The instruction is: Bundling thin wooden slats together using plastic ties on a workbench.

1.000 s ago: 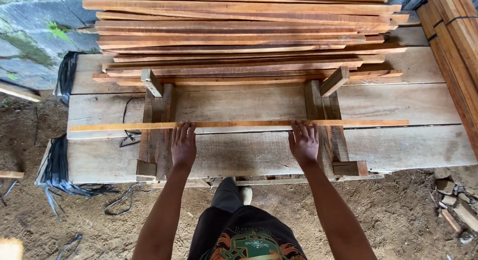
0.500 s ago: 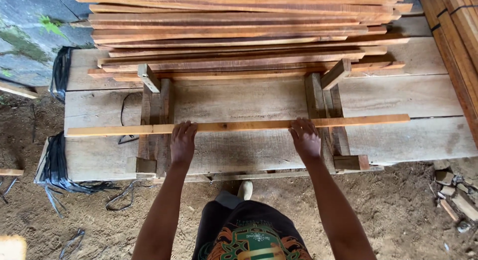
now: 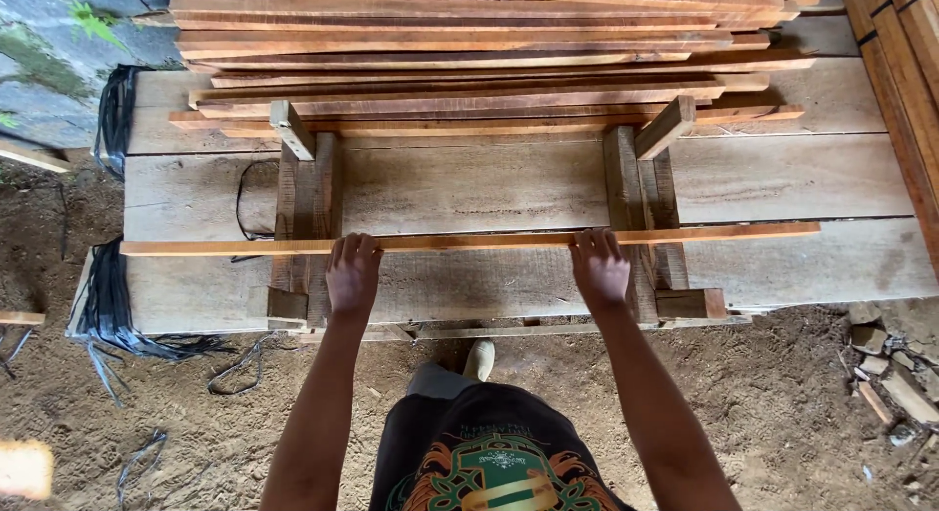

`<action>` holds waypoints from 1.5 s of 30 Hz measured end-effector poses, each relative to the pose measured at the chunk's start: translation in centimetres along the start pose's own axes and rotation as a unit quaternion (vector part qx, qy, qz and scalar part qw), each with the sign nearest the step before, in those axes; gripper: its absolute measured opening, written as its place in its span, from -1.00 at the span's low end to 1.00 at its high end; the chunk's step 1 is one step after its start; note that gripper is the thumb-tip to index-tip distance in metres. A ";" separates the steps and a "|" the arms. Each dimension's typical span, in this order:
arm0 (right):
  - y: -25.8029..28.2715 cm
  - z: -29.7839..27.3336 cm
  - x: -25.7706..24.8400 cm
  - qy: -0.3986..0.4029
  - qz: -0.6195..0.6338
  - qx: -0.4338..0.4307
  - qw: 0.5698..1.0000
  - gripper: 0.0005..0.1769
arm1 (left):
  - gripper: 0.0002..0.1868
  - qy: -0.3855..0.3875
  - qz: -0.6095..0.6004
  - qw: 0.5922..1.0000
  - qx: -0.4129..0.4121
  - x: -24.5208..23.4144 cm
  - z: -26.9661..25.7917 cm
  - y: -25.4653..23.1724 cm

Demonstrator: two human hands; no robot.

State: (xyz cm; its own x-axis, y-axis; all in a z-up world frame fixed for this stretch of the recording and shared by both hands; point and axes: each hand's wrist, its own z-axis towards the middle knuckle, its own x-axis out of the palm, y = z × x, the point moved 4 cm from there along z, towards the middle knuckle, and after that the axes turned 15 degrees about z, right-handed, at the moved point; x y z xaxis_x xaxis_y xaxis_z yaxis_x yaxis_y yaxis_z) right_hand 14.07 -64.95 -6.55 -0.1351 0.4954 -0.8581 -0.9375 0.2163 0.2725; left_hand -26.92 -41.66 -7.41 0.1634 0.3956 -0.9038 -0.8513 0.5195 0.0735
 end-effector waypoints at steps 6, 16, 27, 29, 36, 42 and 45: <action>1.5 -0.2 -2.1 -0.014 0.077 0.021 0.997 -0.76 | -0.82 -0.043 -0.042 0.998 0.024 -3.5 -0.4 -0.3; 2.4 -2.5 -2.5 -0.012 0.113 -0.002 0.994 -0.76 | -0.80 0.030 0.056 0.998 0.019 -3.8 -3.0 -0.3; 0.5 -1.0 -0.9 0.179 0.026 0.104 0.978 -0.64 | -0.66 0.095 0.006 0.995 0.023 -3.2 -1.1 0.7; 2.2 -2.0 -2.4 0.056 0.037 0.049 0.997 -0.63 | -0.64 0.095 0.010 0.995 0.014 -4.1 -1.6 0.3; 0.6 -4.7 -1.0 0.025 0.054 0.047 0.997 -0.73 | -0.65 -0.016 0.032 0.999 0.033 -1.6 -4.7 0.1; 1.1 -2.9 -2.0 0.182 0.032 0.090 0.979 -0.86 | -0.58 0.051 0.016 0.997 0.058 0.1 -5.0 1.2; -0.5 -3.4 -0.1 0.280 -0.003 0.170 0.945 -0.85 | -0.65 0.103 -0.048 0.993 0.034 0.3 -5.9 1.7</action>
State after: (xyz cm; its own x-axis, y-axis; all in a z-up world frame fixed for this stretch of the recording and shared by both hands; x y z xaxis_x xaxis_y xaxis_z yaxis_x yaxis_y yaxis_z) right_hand 13.42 -67.97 -8.09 -0.3680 -0.0085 -0.9298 -0.7940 0.5232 0.3095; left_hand -31.26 -45.13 -10.03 0.1309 0.1815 -0.9746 -0.7999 0.6002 0.0043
